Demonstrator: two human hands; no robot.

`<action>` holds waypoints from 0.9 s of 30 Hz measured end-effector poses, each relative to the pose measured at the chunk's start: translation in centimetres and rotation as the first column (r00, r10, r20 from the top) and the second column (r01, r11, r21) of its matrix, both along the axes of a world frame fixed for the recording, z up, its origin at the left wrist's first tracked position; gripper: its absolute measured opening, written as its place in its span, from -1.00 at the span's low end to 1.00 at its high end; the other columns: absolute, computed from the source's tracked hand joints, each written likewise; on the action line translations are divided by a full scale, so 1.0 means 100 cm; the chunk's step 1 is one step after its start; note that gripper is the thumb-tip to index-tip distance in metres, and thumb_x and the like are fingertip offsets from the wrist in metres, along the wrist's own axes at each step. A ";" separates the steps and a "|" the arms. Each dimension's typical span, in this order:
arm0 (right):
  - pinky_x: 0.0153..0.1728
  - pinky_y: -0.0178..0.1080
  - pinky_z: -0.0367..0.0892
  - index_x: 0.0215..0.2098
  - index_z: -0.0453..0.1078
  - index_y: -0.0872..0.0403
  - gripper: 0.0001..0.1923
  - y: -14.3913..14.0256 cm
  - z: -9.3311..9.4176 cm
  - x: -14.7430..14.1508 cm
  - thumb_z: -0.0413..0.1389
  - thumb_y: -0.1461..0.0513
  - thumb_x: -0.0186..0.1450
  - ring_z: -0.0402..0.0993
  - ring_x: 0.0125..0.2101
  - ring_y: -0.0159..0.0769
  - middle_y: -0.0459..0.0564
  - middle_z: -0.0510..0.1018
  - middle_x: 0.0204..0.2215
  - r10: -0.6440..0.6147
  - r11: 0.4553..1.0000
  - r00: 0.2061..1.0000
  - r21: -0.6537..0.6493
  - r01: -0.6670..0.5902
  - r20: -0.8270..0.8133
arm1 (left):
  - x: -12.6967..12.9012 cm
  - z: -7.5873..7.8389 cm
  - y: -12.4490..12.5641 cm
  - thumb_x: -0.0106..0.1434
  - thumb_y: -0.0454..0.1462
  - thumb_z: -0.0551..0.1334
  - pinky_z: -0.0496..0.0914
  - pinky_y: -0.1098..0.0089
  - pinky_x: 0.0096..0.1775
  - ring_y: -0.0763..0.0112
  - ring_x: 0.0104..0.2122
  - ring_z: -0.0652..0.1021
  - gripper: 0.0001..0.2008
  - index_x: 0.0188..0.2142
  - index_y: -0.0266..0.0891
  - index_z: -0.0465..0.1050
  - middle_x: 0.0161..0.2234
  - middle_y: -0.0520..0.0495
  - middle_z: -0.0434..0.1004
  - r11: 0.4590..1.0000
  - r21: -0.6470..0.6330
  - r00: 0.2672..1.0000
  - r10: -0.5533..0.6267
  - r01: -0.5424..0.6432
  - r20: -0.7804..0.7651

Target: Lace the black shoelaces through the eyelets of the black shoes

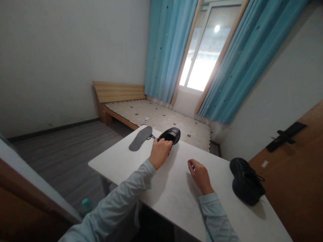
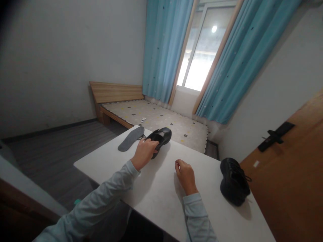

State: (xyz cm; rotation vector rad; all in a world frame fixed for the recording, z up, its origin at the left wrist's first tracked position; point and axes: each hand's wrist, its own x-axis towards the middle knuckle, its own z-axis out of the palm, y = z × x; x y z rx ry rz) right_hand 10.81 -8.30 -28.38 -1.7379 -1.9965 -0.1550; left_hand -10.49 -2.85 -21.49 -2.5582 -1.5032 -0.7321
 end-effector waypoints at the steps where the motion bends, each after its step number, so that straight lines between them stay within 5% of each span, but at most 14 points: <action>1: -0.38 -0.30 0.23 -0.30 0.39 0.09 -0.75 0.000 0.001 0.001 -0.11 0.20 0.34 0.45 -0.48 -0.31 -0.02 0.55 -0.45 -0.014 1.000 0.999 0.002 0.014 -0.043 | 0.007 0.000 -0.007 0.26 -0.38 0.11 0.24 0.09 -0.04 0.17 -0.15 0.45 -0.85 -0.21 -0.22 0.40 -0.24 -0.12 0.55 0.999 -0.001 0.999 -0.036 0.036 0.003; 9: -0.41 -0.25 0.29 -0.11 0.31 0.11 -0.67 -0.001 0.008 0.002 -0.12 0.09 0.32 0.42 -0.53 -0.30 0.02 0.53 -0.39 -0.101 0.990 0.952 0.061 0.123 -0.289 | 0.053 -0.028 -0.045 0.30 -0.37 0.05 0.23 0.01 -0.04 0.20 -0.22 0.47 -0.85 -0.29 -0.24 0.39 -0.35 -0.10 0.51 0.983 -0.003 0.983 -0.184 0.184 0.022; 16: -0.31 -0.15 0.37 -0.05 0.27 0.11 -0.62 0.004 0.004 0.012 -0.10 0.06 0.30 0.42 -0.38 -0.24 0.10 0.44 -0.23 -0.086 0.979 0.888 0.126 0.158 -0.451 | 0.080 -0.046 -0.072 0.29 -0.38 0.05 0.29 0.00 -0.12 0.20 -0.27 0.48 -0.85 -0.27 -0.29 0.39 -0.39 -0.14 0.50 0.978 0.020 0.977 -0.210 0.209 0.033; 27: -0.15 -0.04 0.37 0.00 0.34 0.05 -0.61 0.010 -0.002 0.023 0.02 0.11 0.23 0.37 -0.16 -0.15 0.12 0.36 -0.09 0.013 0.971 0.906 0.220 0.089 -0.423 | 0.091 -0.047 -0.083 0.30 -0.37 0.01 0.30 0.02 -0.09 0.20 -0.28 0.51 -0.72 -0.04 -0.40 0.35 -0.33 -0.27 0.49 0.971 0.049 0.972 -0.236 0.235 0.013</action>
